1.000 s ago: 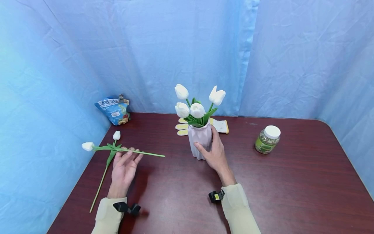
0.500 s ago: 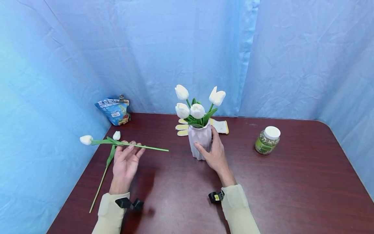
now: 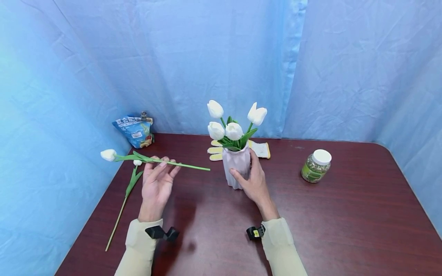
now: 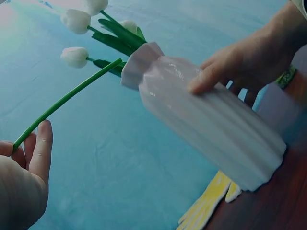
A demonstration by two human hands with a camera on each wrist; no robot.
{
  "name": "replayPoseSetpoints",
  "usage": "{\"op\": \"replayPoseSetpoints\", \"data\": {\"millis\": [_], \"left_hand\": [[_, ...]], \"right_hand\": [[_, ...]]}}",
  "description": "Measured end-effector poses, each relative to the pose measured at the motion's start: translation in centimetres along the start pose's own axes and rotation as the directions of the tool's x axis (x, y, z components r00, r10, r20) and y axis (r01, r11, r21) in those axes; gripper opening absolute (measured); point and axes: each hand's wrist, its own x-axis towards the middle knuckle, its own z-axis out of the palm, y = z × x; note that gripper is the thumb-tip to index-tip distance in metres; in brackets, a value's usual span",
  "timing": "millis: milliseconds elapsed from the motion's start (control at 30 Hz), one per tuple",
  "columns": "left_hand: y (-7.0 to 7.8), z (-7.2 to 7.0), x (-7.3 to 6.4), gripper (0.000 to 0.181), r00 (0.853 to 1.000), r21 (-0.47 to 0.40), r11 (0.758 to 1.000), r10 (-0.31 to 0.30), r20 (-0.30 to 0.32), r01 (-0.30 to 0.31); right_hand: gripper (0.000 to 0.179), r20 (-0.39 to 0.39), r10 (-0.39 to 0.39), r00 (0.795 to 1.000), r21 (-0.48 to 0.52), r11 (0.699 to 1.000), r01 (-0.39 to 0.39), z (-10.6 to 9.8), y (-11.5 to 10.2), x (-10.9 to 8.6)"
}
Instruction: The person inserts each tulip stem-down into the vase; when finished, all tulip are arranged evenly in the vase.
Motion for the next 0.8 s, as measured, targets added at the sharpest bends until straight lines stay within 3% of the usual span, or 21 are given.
{"op": "replayPoseSetpoints", "data": {"millis": [800], "left_hand": [[-3.6,4.7,1.4,0.029,0.996,0.025,0.999,0.044,0.078,-0.046]], "right_hand": [[0.089,-0.014,-0.018,1.0,-0.002,1.0,0.018,0.0,-0.1,-0.1]]}}
